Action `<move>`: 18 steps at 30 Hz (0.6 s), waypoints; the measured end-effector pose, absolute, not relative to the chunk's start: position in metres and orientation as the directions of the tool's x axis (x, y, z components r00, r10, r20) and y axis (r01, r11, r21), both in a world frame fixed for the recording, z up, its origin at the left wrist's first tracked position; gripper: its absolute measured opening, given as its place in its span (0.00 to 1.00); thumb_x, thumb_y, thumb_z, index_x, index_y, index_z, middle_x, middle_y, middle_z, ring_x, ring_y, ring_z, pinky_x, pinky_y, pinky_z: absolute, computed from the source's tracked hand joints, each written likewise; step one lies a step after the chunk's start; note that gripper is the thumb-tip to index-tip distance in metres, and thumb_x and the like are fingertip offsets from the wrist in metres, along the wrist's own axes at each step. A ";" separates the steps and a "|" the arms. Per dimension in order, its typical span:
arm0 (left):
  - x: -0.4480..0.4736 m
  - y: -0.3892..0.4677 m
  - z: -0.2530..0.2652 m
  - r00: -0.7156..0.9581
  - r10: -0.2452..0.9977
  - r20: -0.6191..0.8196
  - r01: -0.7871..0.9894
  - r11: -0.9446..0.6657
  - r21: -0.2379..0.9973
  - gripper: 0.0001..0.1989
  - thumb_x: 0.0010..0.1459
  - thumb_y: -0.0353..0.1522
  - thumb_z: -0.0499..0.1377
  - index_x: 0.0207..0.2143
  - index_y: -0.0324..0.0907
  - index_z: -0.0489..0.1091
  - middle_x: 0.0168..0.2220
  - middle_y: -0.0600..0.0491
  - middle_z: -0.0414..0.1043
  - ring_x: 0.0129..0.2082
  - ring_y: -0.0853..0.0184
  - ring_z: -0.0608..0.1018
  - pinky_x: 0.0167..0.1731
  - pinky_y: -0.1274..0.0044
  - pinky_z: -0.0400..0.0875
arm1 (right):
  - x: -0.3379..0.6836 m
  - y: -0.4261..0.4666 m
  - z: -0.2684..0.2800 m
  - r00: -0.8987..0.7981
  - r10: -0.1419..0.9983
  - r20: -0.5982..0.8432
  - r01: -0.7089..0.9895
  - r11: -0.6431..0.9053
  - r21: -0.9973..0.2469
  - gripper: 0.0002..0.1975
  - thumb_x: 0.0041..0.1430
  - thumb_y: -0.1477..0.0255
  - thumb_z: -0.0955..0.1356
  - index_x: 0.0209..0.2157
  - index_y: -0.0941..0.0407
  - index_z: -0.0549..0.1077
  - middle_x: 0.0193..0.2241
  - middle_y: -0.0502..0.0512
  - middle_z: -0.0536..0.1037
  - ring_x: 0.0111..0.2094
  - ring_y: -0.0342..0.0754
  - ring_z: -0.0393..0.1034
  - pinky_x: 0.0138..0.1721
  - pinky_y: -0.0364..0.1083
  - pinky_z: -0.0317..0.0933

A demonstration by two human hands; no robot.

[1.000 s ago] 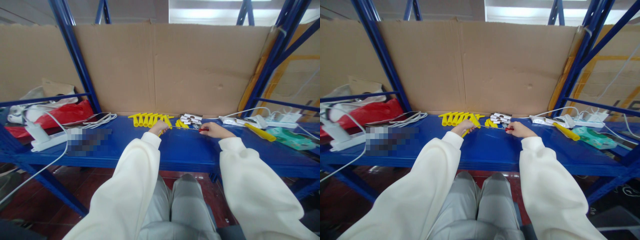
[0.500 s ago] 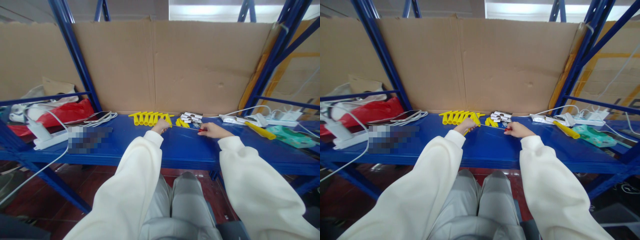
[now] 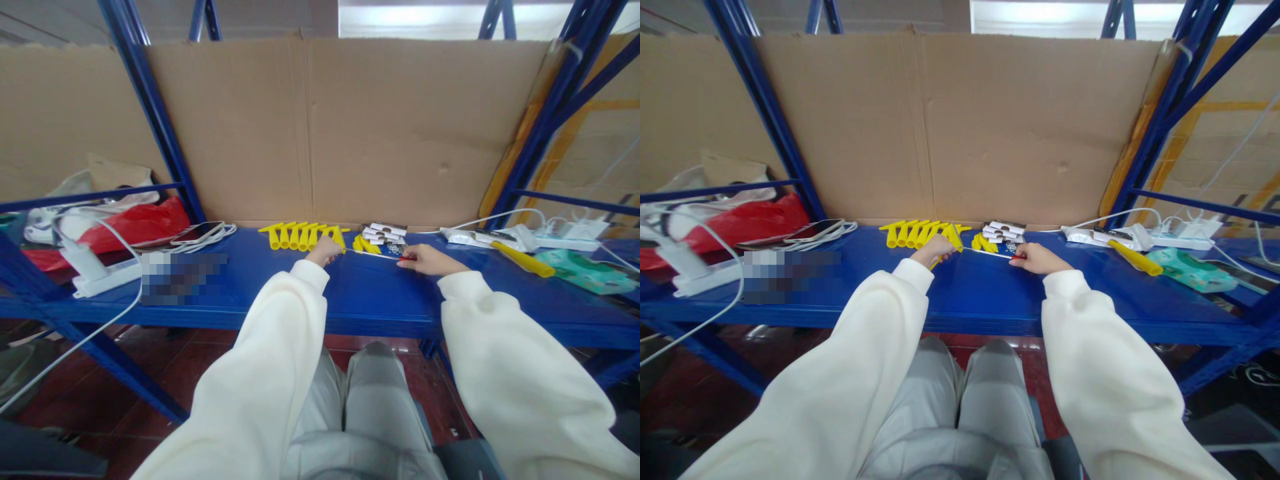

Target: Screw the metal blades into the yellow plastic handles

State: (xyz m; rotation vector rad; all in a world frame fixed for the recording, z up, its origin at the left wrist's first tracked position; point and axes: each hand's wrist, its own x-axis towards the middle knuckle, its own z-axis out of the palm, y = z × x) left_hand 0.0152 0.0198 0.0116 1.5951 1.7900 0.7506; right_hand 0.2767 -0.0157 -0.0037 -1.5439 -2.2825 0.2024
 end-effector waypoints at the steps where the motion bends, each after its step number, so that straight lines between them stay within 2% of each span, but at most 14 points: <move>1: 0.015 0.020 0.011 -0.080 0.994 -0.075 0.641 0.109 0.759 0.02 0.56 0.24 0.61 0.32 0.36 0.74 0.18 0.55 0.66 0.17 0.73 0.67 0.16 0.81 0.55 | 0.277 -0.016 -0.003 -0.342 0.916 0.209 0.857 0.395 -0.331 0.14 0.56 0.59 0.66 0.25 0.54 0.69 0.21 0.53 0.73 0.26 0.49 0.68 0.29 0.46 0.58; 5: 0.015 0.021 0.010 -0.083 0.994 -0.070 0.636 0.108 0.764 0.01 0.56 0.24 0.62 0.31 0.36 0.74 0.19 0.53 0.69 0.19 0.70 0.71 0.18 0.80 0.58 | 0.277 -0.014 -0.006 -0.328 0.922 0.205 0.832 0.384 -0.399 0.13 0.53 0.59 0.69 0.28 0.54 0.69 0.22 0.52 0.74 0.27 0.49 0.68 0.30 0.46 0.59; 9: 0.016 0.019 0.012 -0.091 0.993 -0.073 0.654 0.115 0.748 0.03 0.58 0.23 0.60 0.32 0.34 0.74 0.17 0.55 0.66 0.16 0.73 0.67 0.18 0.80 0.57 | 0.276 -0.012 -0.012 -0.233 0.937 0.260 0.841 0.328 -0.430 0.17 0.45 0.61 0.74 0.29 0.53 0.65 0.23 0.50 0.73 0.26 0.47 0.67 0.29 0.45 0.60; 12: 0.016 0.018 0.014 -0.086 0.993 -0.079 0.664 0.116 0.738 0.04 0.60 0.23 0.58 0.33 0.33 0.73 0.16 0.57 0.64 0.14 0.75 0.63 0.17 0.81 0.55 | 0.278 -0.013 -0.011 -0.246 0.938 0.243 0.831 0.333 -0.446 0.18 0.48 0.56 0.72 0.28 0.53 0.65 0.22 0.50 0.73 0.25 0.47 0.68 0.27 0.44 0.59; 15: 0.016 0.017 0.013 -0.085 0.994 -0.066 0.658 0.106 0.745 0.03 0.59 0.23 0.59 0.33 0.33 0.73 0.18 0.57 0.66 0.14 0.76 0.63 0.17 0.81 0.56 | 0.280 -0.016 -0.007 -0.310 0.935 0.170 0.817 0.354 -0.455 0.20 0.53 0.50 0.68 0.26 0.54 0.67 0.19 0.52 0.72 0.24 0.47 0.67 0.26 0.45 0.59; 18: 0.016 0.017 0.012 -0.090 0.994 -0.062 0.647 0.105 0.755 0.02 0.58 0.23 0.60 0.34 0.34 0.73 0.19 0.57 0.67 0.14 0.76 0.63 0.17 0.81 0.56 | 0.280 -0.016 -0.006 -0.328 0.936 0.129 0.802 0.348 -0.485 0.22 0.54 0.49 0.66 0.26 0.54 0.69 0.20 0.53 0.73 0.23 0.47 0.67 0.27 0.45 0.59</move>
